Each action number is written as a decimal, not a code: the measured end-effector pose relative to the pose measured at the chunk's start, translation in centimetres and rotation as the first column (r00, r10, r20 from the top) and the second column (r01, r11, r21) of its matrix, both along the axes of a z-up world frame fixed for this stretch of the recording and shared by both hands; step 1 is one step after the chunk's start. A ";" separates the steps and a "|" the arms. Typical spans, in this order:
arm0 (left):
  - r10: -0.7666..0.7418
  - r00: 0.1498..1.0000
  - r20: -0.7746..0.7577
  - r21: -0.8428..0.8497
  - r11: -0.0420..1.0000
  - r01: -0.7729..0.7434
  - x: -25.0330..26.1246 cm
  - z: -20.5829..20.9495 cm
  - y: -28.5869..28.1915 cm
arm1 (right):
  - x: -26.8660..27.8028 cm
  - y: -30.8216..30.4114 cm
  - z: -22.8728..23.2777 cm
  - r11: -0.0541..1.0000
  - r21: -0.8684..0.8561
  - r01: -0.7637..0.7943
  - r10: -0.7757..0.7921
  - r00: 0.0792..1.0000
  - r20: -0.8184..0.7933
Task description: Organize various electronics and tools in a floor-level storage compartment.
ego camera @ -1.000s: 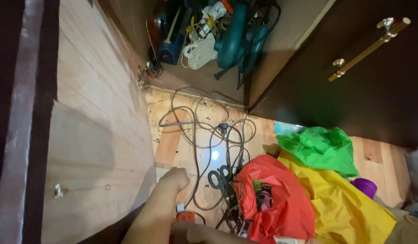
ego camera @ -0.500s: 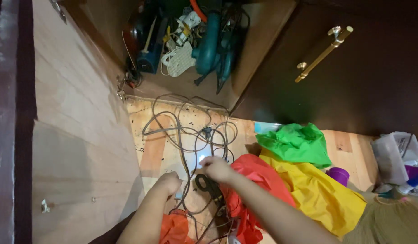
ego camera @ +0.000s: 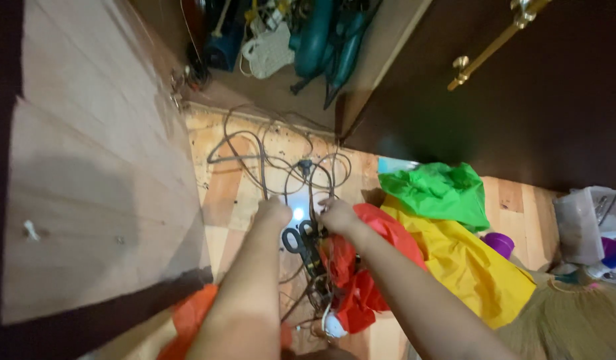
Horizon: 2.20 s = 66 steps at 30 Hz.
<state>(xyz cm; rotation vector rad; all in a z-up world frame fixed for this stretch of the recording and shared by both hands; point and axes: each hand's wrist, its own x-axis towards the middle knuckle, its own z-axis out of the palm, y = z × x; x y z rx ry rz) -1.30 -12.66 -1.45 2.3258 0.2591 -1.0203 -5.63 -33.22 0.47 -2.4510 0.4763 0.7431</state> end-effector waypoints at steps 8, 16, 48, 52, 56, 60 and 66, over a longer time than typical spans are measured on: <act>0.354 0.935 -0.009 -0.019 0.935 -0.354 3.8 6.2 -3.2 | 2.6 0.6 3.2 0.778 0.421 0.466 -0.493 0.869 -0.049; 0.250 0.960 0.123 0.134 0.955 -0.266 3.0 -0.1 4.2 | 3.6 0.1 -1.5 0.963 0.218 0.158 -0.208 0.951 0.230; 0.013 0.994 0.111 0.003 1.000 -0.013 5.1 -2.7 2.6 | 3.0 8.0 0.8 0.888 -0.393 -0.238 0.371 0.876 0.309; -0.079 0.991 0.104 0.062 0.995 0.073 3.8 4.6 3.2 | 3.2 7.6 1.2 0.859 -0.389 -0.332 0.455 0.843 0.286; -0.222 0.961 0.163 0.156 0.968 0.197 4.4 8.6 2.3 | 4.6 5.5 1.0 0.965 -0.089 -0.248 0.261 0.858 0.443; -0.381 0.869 0.316 0.202 0.922 0.331 4.4 22.7 1.0 | 4.9 3.5 6.1 0.954 0.275 -0.122 -0.031 0.869 0.493; -0.232 0.772 0.592 -0.124 0.920 0.372 9.0 24.3 -1.4 | 6.5 1.0 13.3 0.729 0.666 -0.156 -0.311 0.791 0.527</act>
